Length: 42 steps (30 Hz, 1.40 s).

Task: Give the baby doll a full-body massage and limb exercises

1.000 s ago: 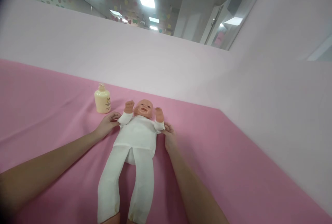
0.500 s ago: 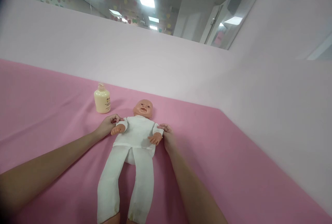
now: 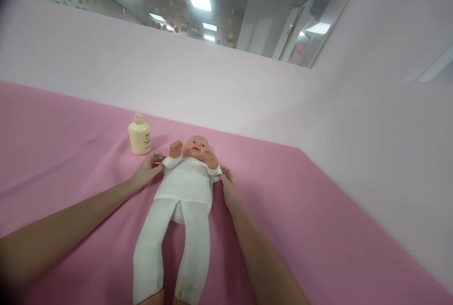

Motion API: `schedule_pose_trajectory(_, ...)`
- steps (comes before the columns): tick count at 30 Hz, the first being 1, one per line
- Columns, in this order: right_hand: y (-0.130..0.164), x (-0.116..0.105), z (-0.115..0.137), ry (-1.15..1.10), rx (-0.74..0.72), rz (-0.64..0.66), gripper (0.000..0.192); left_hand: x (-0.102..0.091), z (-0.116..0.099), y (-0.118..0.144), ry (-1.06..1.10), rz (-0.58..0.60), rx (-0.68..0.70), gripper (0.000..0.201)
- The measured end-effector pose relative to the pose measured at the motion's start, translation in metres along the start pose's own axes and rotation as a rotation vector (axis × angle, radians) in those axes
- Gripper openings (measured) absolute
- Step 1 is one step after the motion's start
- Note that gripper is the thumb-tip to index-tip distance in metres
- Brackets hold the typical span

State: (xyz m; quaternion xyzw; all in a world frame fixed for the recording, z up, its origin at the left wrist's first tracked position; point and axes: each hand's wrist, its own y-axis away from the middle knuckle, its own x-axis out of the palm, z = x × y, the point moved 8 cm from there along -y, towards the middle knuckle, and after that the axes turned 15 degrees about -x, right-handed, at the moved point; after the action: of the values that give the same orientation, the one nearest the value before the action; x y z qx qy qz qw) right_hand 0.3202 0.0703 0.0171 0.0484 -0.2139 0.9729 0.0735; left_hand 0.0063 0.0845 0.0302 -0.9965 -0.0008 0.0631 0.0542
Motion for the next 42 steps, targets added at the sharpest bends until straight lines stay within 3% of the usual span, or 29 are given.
schedule_pose_trajectory(7, 0.000, 0.002, 0.023, 0.280, -0.183, 0.059, 0.051, -0.001, -0.011, 0.006, -0.124, -0.050, 0.020, 0.038)
schedule_pose_trajectory(12, 0.000, -0.003, 0.013, 0.436, -0.108, 0.085, 0.048, -0.001, -0.003, 0.001, -0.188, -0.050, -0.043, 0.037)
schedule_pose_trajectory(26, -0.003, -0.004, 0.007, 0.460, -0.109, 0.130, 0.041, 0.002, 0.012, -0.004, -0.228, 0.027, -0.132, 0.045)
schedule_pose_trajectory(32, -0.008, -0.008, -0.001, 0.239, -0.109, 0.048, 0.046, 0.002, 0.015, -0.003, -0.165, 0.040, -0.157, 0.061)
schedule_pose_trajectory(37, -0.007, -0.010, -0.003, 0.079, -0.064, -0.024, 0.053, 0.001, 0.008, -0.004, -0.036, 0.051, -0.092, 0.076)
schedule_pose_trajectory(42, -0.006, -0.003, 0.001, -0.053, -0.036, 0.005, 0.049, 0.000, -0.006, 0.001, -0.034, 0.020, -0.006, 0.073)
